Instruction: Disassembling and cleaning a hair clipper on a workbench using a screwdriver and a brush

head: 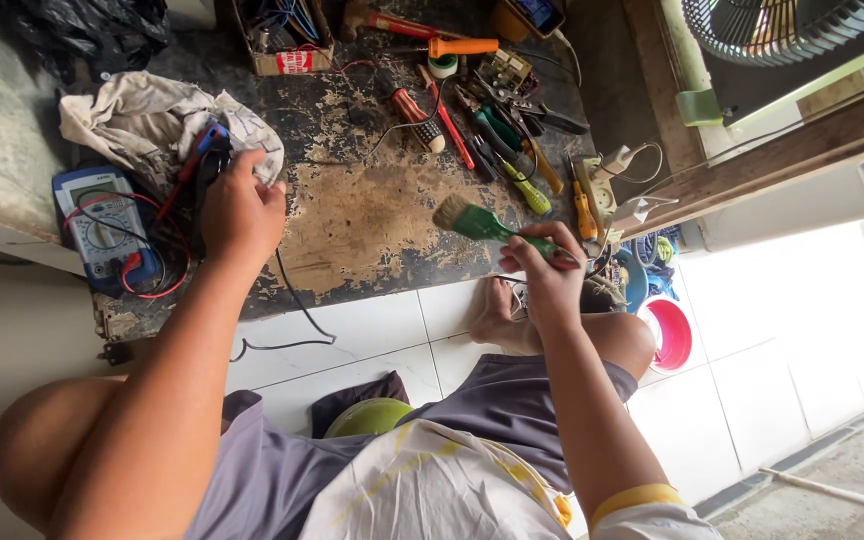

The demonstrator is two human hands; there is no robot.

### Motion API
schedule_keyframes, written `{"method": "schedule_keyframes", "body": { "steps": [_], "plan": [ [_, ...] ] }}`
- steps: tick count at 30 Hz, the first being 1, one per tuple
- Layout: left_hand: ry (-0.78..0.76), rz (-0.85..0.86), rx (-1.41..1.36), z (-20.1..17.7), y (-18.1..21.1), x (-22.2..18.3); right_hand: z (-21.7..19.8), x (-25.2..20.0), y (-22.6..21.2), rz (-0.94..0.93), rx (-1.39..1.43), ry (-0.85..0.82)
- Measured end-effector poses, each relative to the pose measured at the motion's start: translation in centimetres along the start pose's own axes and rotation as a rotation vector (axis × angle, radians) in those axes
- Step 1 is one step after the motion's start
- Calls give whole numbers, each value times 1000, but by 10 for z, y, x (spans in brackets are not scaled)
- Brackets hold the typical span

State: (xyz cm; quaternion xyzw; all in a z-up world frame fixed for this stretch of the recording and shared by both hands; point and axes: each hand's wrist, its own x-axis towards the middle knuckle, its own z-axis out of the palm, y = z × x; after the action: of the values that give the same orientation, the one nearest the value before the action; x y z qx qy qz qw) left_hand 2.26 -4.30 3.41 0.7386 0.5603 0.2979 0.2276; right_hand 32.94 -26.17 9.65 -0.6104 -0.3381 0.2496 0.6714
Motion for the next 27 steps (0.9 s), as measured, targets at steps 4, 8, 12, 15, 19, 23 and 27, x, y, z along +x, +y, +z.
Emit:
{"method": "schedule_keyframes", "body": {
  "steps": [4,8,12,15,19,23,27],
  "plan": [
    [-172,-54,76,15,-8,-3,15,0,19,90,-6,-22],
    [-306,19,278,16,5,-11,12,-7,35,147,-70,15],
    [-411,-27,297,14,19,-16,-3,-11,30,153,-179,50],
    [-455,-8,227,-7,42,-20,-3,-9,20,43,-188,47],
    [-500,-3,208,-9,50,-24,2,-1,23,-1,-170,59],
    [-568,-7,158,-18,69,-31,-6,1,34,-135,-391,34],
    [-630,0,187,-11,69,-35,-12,-10,23,-178,-483,44]
  ]
}}
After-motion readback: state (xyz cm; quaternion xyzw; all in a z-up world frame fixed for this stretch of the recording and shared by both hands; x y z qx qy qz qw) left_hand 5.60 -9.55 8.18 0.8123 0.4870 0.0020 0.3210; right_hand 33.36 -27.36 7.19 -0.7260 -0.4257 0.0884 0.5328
